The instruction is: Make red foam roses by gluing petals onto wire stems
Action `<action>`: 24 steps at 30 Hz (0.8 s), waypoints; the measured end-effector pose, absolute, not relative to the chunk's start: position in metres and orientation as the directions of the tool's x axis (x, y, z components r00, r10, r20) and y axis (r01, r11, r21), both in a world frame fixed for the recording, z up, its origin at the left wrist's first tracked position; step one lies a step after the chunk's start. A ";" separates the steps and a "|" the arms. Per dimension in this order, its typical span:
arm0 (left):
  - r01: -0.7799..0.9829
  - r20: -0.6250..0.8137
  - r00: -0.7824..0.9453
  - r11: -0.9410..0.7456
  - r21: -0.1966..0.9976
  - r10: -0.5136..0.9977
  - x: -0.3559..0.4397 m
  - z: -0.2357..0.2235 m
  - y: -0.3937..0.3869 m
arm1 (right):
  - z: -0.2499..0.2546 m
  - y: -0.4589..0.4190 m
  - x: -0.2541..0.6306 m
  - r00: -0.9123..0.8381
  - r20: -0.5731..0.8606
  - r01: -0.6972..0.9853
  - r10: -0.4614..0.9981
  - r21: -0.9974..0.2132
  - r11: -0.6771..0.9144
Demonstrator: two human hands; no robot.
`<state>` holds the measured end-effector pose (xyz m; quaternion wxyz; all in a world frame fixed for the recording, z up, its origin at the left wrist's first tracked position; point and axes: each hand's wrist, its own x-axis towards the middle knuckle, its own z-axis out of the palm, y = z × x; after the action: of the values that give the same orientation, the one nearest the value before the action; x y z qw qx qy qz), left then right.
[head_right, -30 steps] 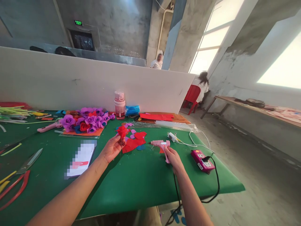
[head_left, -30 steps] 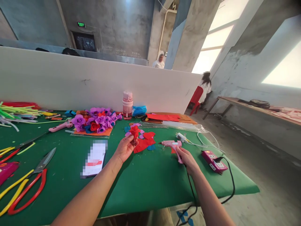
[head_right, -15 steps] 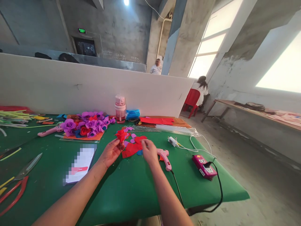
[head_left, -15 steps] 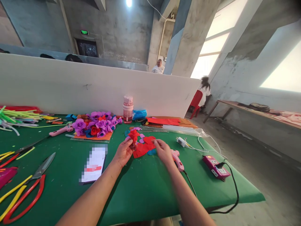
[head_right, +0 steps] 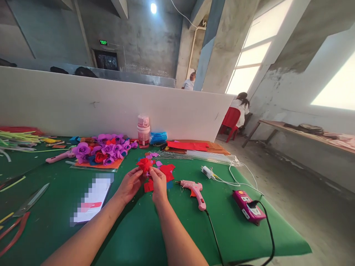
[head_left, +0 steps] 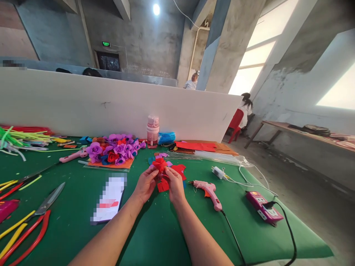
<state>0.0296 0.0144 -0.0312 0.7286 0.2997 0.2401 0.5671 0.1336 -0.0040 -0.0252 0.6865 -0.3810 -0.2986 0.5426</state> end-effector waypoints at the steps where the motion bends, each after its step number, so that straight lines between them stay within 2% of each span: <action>1: -0.680 -0.011 0.239 0.175 0.711 0.971 0.030 -0.031 0.014 | -0.024 -0.004 0.134 0.239 0.007 -0.505 0.971 -0.854 0.130; 8: -0.684 -0.008 0.185 0.135 0.717 0.983 0.029 -0.029 0.014 | -0.024 -0.006 0.132 0.268 0.013 -0.477 0.963 -0.867 0.145; 19: -0.684 0.014 0.146 0.091 0.724 0.989 0.030 -0.024 0.012 | -0.024 -0.008 0.130 0.257 -0.017 -0.548 0.966 -0.826 0.132; 24: -0.659 0.038 0.089 0.030 0.751 0.995 0.031 -0.022 0.010 | -0.028 -0.009 0.127 0.291 -0.003 -0.506 0.957 -0.849 0.151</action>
<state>0.0305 0.0099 -0.0217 0.6666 0.3162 0.2656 0.6206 0.1270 -0.0091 -0.0283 0.7020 -0.3909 -0.2879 0.5210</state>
